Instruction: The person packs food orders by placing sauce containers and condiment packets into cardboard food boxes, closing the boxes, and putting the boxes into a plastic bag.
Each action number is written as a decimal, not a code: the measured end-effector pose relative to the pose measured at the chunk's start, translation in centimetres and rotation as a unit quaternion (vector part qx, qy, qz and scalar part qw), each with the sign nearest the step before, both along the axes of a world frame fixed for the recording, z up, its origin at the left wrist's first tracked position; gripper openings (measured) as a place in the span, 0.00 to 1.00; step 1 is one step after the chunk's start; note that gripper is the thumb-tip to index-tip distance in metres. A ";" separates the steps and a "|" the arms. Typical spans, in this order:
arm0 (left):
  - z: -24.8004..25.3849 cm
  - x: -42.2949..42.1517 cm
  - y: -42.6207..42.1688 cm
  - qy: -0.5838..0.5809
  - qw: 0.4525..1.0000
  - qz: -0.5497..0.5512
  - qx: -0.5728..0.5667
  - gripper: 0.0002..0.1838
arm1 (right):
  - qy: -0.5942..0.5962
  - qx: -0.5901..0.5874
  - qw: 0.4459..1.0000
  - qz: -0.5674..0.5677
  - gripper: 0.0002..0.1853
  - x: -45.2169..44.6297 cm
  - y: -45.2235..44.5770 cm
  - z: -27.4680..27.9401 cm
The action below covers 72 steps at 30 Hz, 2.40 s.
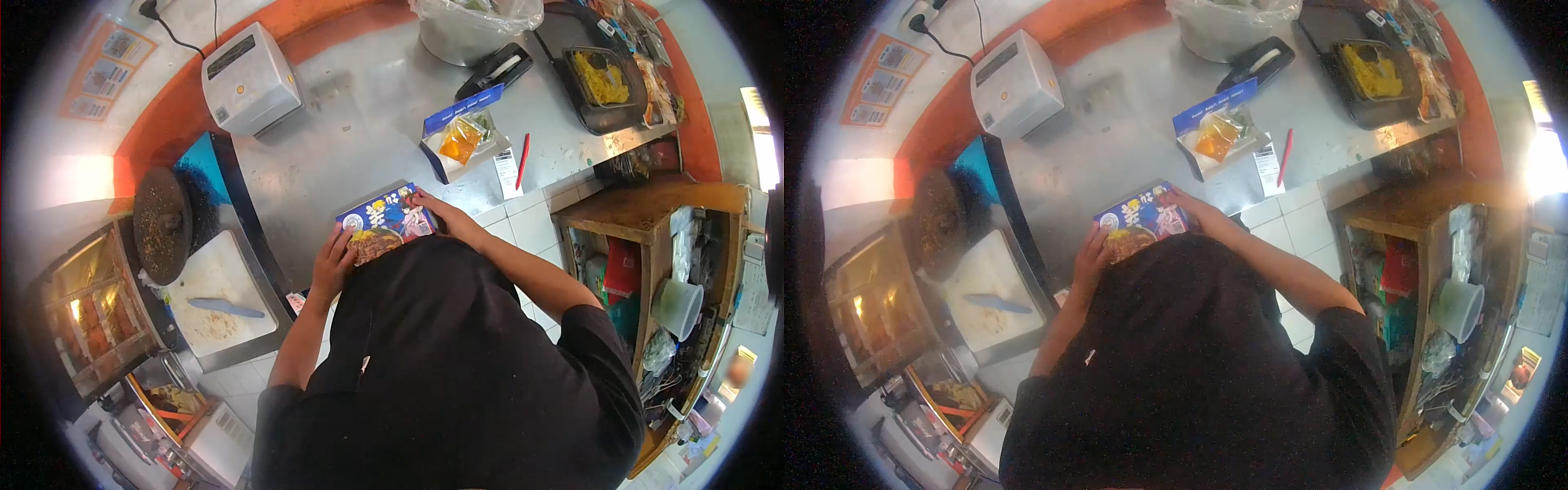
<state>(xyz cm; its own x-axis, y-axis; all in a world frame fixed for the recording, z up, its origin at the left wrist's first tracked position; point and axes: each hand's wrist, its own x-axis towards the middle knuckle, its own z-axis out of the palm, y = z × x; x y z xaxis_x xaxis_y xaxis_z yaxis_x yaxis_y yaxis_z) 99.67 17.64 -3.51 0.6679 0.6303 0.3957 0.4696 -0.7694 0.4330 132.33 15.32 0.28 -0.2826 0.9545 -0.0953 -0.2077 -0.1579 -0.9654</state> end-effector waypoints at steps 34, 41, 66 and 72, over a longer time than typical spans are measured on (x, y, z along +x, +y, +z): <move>-2.2 10.1 2.6 -0.195 0.624 0.119 -0.747 0.33 | -0.278 -0.004 0.958 -0.073 0.43 1.0 -1.7 -1.6; 3.9 10.7 3.6 -0.372 0.533 0.068 -0.757 0.37 | -0.164 0.000 0.978 -0.129 0.39 2.1 1.5 4.6; 6.1 5.5 5.5 -0.448 0.540 0.204 -0.682 0.31 | -0.329 0.087 0.780 -0.525 0.20 15.4 15.3 -1.6; 6.3 6.4 5.7 -0.468 0.572 0.168 -0.652 0.30 | -0.364 0.119 0.873 -0.303 0.32 17.8 17.0 -4.1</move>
<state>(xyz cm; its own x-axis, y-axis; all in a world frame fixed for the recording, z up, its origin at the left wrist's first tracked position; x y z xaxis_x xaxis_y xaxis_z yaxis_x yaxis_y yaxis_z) 106.09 23.33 2.79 0.3022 0.8280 -0.4723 -0.4117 0.5602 0.7188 150.15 32.36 -3.78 0.3339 0.9246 0.1832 0.4982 -0.0082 -0.8670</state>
